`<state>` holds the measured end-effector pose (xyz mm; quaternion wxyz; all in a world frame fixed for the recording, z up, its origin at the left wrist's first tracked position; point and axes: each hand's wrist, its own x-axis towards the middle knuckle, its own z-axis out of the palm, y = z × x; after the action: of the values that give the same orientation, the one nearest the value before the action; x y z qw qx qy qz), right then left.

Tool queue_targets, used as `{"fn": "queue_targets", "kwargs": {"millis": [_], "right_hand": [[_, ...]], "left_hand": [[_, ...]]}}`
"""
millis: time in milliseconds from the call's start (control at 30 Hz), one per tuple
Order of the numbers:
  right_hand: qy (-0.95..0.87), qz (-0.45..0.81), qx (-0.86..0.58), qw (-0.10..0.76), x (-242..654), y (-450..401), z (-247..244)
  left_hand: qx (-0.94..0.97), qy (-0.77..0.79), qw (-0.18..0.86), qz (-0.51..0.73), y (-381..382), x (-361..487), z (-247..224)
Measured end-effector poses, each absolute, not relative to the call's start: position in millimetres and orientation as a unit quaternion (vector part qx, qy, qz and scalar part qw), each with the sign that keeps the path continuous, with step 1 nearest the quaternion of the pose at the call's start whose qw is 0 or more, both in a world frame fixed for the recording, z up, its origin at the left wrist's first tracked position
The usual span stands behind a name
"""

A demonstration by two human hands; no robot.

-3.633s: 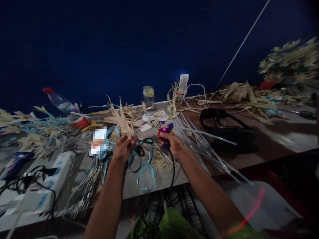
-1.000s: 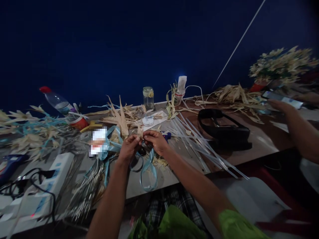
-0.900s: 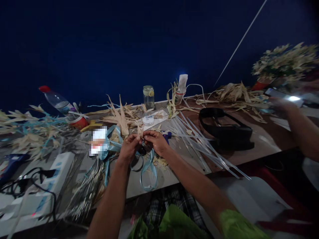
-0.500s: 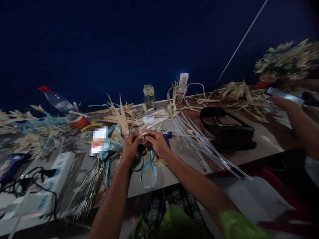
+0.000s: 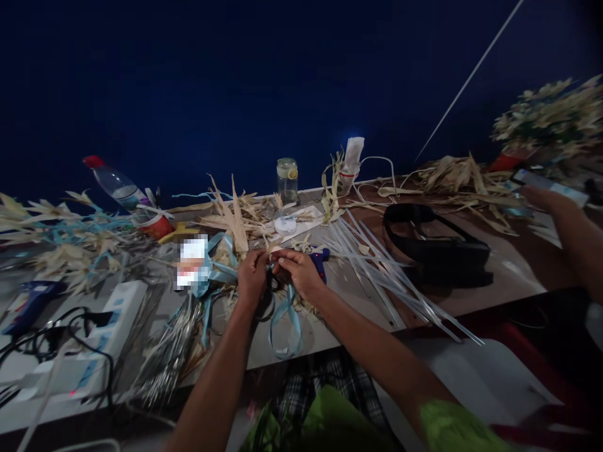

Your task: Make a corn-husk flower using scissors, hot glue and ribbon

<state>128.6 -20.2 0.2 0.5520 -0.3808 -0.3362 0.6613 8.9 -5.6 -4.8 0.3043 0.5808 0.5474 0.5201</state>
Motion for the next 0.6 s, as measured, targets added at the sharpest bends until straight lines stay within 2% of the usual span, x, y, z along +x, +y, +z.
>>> {"fn": "queue_targets", "kwargs": {"millis": [167,400,600], "right_hand": [[-0.323,0.644,-0.389,0.574,131.5,-16.9,-0.9],[-0.394,0.613,-0.383,0.567,129.4,-20.2,0.7],[-0.363,0.641,-0.368,0.568,131.1,-17.8,-0.5]], "left_hand": [[0.556,0.540,0.329,0.539,-7.2,9.9,-0.2],[0.568,0.535,0.322,0.536,-6.1,11.3,-3.7],[0.567,0.526,0.329,0.542,-7.2,12.6,-4.1]]}}
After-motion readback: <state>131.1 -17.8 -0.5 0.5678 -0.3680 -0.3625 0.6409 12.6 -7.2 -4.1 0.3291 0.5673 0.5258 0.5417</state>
